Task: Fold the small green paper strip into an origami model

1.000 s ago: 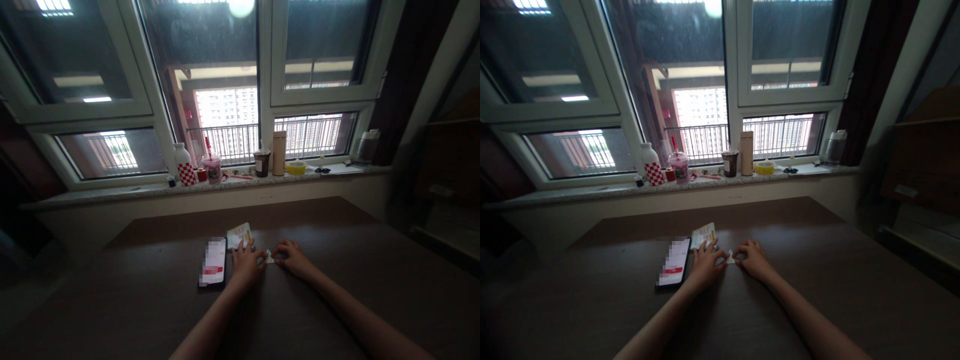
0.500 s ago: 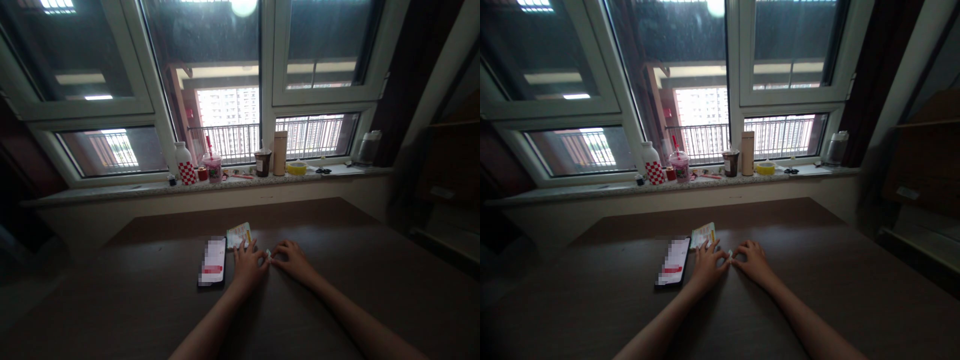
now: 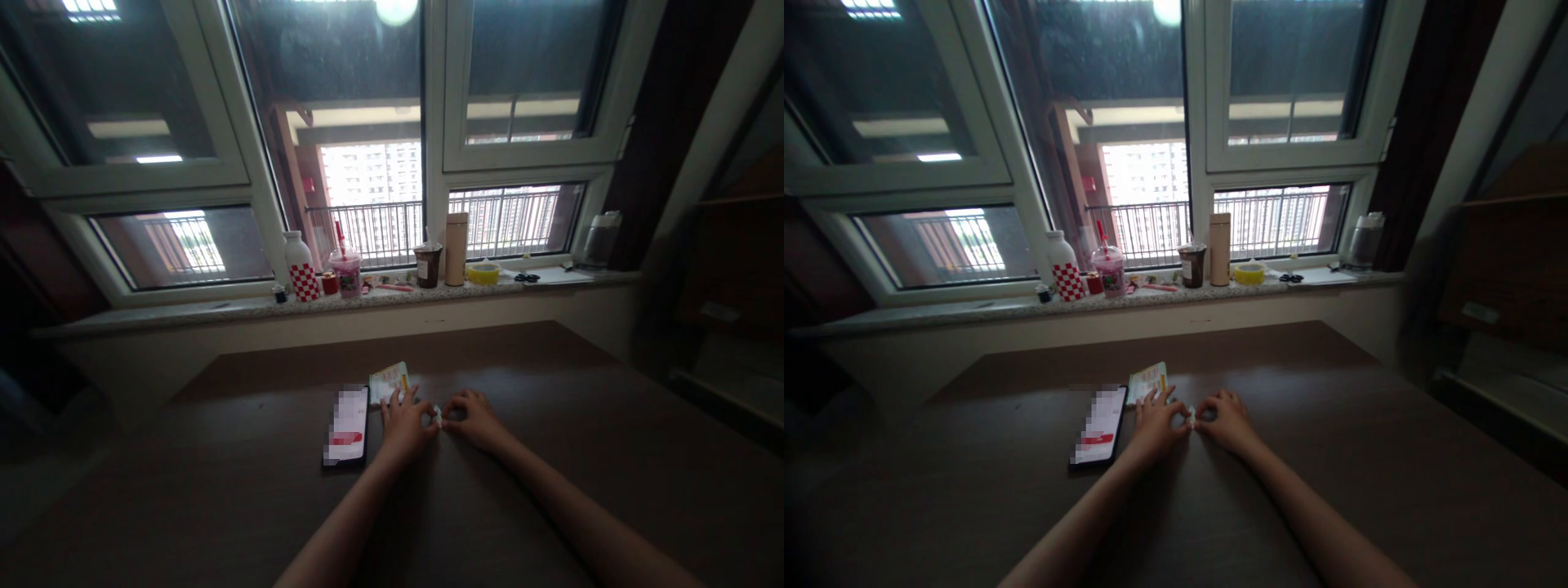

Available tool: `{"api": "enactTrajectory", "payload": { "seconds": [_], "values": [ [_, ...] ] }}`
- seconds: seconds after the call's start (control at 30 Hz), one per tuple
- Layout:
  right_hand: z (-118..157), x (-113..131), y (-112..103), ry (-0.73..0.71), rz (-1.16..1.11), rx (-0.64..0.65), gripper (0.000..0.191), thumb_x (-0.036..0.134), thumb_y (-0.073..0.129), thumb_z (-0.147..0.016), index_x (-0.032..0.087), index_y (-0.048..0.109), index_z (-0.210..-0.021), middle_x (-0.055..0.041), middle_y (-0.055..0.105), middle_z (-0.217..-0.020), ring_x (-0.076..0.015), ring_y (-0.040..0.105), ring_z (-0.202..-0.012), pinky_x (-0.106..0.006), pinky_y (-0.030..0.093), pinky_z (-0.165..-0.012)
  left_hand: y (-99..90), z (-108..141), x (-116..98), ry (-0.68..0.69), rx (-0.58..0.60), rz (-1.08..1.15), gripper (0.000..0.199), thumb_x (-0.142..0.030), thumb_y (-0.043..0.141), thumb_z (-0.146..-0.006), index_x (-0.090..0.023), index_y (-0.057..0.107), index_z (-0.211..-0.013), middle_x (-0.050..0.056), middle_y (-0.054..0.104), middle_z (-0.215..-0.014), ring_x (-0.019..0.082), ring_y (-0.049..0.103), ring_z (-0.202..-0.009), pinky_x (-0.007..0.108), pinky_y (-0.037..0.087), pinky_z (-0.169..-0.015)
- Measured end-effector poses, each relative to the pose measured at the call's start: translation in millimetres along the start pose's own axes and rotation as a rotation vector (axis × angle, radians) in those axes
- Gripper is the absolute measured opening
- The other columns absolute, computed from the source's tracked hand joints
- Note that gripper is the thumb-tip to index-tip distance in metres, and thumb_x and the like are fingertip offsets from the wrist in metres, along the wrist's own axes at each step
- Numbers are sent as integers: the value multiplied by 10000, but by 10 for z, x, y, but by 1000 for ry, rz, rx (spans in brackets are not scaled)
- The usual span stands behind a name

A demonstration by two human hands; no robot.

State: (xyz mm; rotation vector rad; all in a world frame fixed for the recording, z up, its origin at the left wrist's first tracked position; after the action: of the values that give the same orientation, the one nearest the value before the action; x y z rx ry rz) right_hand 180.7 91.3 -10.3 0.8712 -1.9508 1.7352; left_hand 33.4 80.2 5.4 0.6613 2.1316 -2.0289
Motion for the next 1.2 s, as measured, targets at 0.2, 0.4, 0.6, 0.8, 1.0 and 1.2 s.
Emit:
{"api": "enactTrajectory", "payload": {
  "seconds": [0.2, 0.4, 0.6, 0.8, 1.0, 1.2],
  "values": [
    [-6, -17, -4, 18, -15, 44, 175, 208, 746, -670, 242, 742, -841, -67, 597, -1042, -257, 456, -1111, -351, 332, -980, -2, 4, 45, -10, 60, 1, 249, -446, 604, -778, -363, 669, -1004, -11, 333, -1506, 361, 157, -1409, 639, 80, -1086],
    [-17, -42, -2, -2, -18, 63, 182, 168, 721, -669, 244, 740, -833, -62, 594, -1049, -256, 457, -1116, -369, 330, -991, -13, 26, 58, 5, 105, -18, 268, -438, 577, -803, -395, 650, -1057, -23, 308, -1516, 365, 132, -1415, 665, 54, -1073],
    [38, -26, -18, -57, -14, 27, 156, 200, 693, -703, 265, 734, -839, -51, 590, -1043, -243, 482, -1080, -379, 353, -963, 6, 49, 114, 10, 68, -31, 290, -474, 572, -805, -408, 649, -1076, -19, 320, -1508, 356, 132, -1416, 660, 52, -1079],
    [107, 20, -28, -152, 5, -11, 127, 220, 673, -740, 273, 722, -845, -45, 598, -1046, -228, 498, -1061, -375, 353, -954, 13, 115, 92, 57, -46, -80, 274, -514, 507, -845, -448, 651, -1068, -41, 341, -1495, 329, 155, -1414, 649, 2, -1092],
    [119, 34, -28, -178, 6, -9, 80, 324, 678, -758, 264, 722, -787, -45, 596, -1031, -235, 498, -1063, -384, 349, -959, 47, 113, 137, 34, -34, -47, 261, -501, 518, -843, -469, 650, -1065, -51, 328, -1504, 332, 124, -1423, 667, -6, -1080],
    [132, 64, -5, -171, 44, -35, 90, 335, 681, -755, 251, 709, -769, -40, 596, -1028, -225, 501, -1047, -366, 353, -947, 12, 129, 116, 3, -84, -3, 298, -581, 511, -816, -437, 688, -1007, -23, 385, -1474, 330, 163, -1414, 639, -18, -1094]
  ]
}}
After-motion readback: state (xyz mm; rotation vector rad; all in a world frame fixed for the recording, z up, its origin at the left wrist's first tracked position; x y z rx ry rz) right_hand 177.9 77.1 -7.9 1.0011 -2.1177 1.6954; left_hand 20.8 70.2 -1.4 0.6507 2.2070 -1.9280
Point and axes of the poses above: each hand's wrist, its own z-axis away from the middle knuckle, its own y-axis out of the palm, x = y × z, the point moved 8 cm from there along -z, towards the middle knuckle
